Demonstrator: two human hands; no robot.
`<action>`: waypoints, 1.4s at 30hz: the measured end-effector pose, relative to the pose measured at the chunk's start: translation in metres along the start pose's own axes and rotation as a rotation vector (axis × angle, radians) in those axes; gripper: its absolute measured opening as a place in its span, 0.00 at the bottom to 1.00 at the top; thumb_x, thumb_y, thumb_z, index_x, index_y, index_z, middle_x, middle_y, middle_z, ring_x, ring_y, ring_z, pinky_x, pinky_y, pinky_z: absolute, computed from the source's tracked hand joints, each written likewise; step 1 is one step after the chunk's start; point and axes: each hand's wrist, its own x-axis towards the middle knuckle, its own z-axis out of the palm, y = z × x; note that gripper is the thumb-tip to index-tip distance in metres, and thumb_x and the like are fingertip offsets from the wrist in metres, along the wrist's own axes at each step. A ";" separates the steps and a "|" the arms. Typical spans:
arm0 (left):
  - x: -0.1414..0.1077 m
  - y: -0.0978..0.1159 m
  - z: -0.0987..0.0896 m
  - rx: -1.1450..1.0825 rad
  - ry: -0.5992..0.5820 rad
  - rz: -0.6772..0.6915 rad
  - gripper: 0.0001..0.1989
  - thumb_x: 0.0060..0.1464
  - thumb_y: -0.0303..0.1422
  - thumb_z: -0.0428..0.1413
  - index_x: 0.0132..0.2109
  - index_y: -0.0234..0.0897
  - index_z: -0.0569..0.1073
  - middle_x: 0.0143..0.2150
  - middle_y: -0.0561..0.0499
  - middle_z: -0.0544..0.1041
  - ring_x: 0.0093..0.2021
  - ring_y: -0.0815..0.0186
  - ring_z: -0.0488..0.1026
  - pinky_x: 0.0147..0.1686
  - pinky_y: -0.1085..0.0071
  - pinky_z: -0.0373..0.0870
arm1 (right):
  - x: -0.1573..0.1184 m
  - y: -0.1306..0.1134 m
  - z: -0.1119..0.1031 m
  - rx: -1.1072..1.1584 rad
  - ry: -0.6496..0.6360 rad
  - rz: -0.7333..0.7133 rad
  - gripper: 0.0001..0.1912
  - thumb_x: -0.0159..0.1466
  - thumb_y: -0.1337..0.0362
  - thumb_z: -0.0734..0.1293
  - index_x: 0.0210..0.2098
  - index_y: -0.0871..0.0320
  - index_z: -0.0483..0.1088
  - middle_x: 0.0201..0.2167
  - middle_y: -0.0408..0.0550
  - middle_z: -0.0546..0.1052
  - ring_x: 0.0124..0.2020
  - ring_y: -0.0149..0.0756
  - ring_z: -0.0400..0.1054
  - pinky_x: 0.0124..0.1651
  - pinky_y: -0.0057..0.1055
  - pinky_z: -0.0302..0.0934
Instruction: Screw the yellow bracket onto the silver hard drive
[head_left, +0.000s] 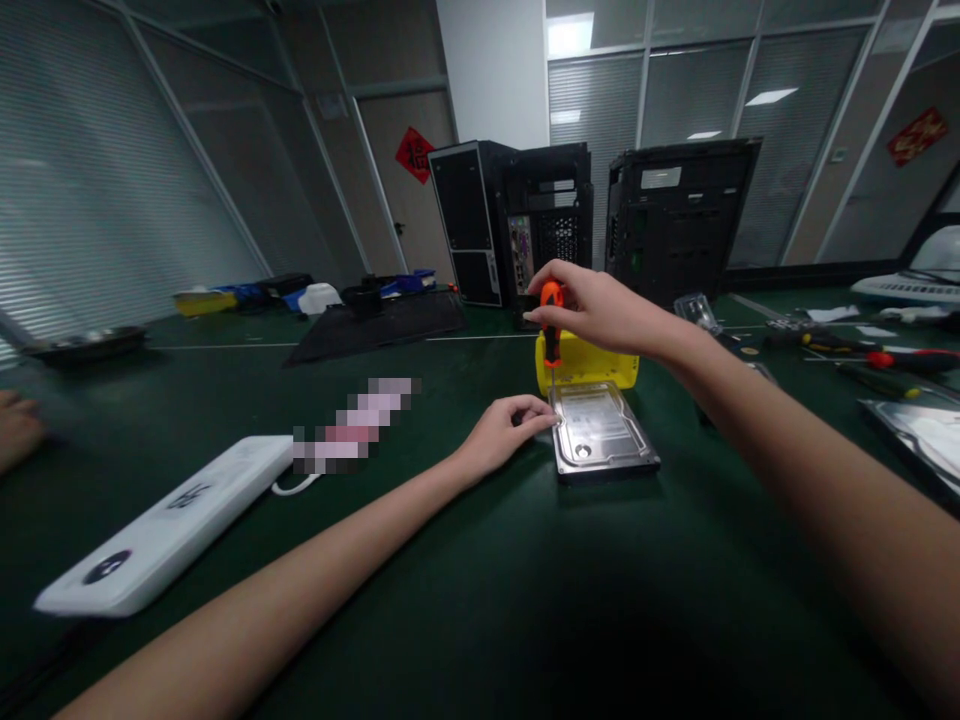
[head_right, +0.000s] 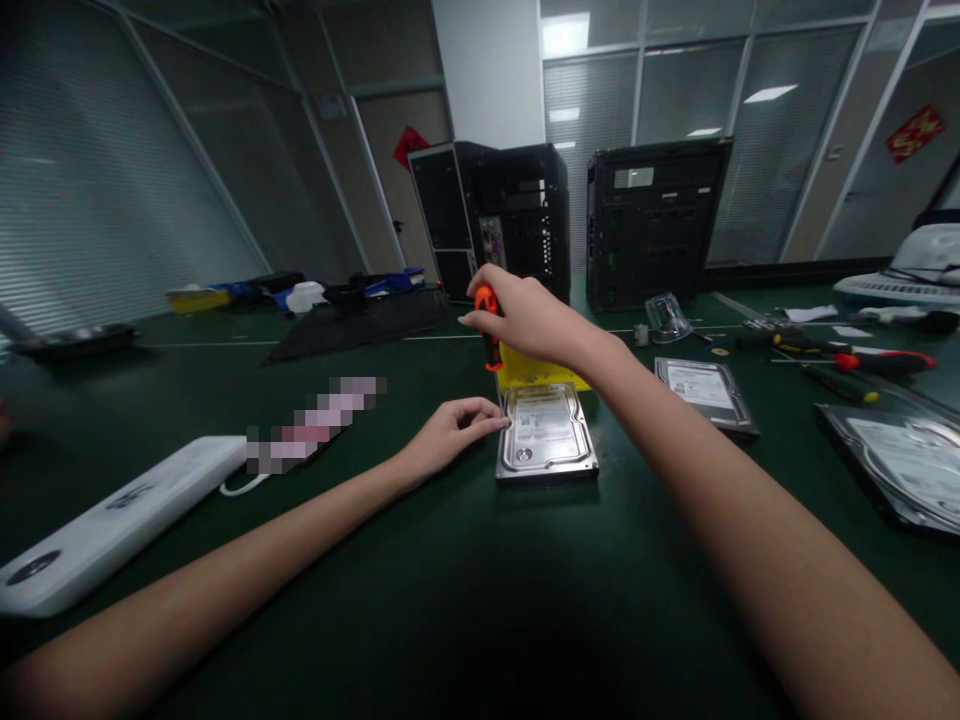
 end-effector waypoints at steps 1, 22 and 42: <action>0.000 0.001 0.000 -0.013 -0.005 0.000 0.18 0.51 0.44 0.49 0.38 0.34 0.72 0.28 0.53 0.69 0.28 0.69 0.62 0.28 0.74 0.57 | 0.000 0.001 0.000 0.018 0.002 0.014 0.17 0.56 0.58 0.61 0.42 0.62 0.63 0.35 0.50 0.71 0.32 0.33 0.64 0.34 0.30 0.58; 0.002 0.000 0.000 -0.154 -0.010 -0.061 0.30 0.56 0.49 0.32 0.34 0.33 0.72 0.22 0.54 0.60 0.28 0.68 0.60 0.32 0.72 0.59 | 0.001 0.002 0.016 0.324 -0.018 -0.015 0.12 0.59 0.67 0.58 0.43 0.60 0.59 0.32 0.48 0.69 0.29 0.30 0.67 0.31 0.27 0.64; -0.004 0.006 -0.001 0.083 0.041 0.066 0.20 0.46 0.46 0.54 0.43 0.38 0.69 0.32 0.53 0.65 0.32 0.68 0.62 0.32 0.72 0.60 | 0.004 0.002 0.015 0.362 -0.019 0.073 0.14 0.61 0.56 0.55 0.33 0.60 0.62 0.30 0.47 0.68 0.32 0.30 0.62 0.33 0.29 0.60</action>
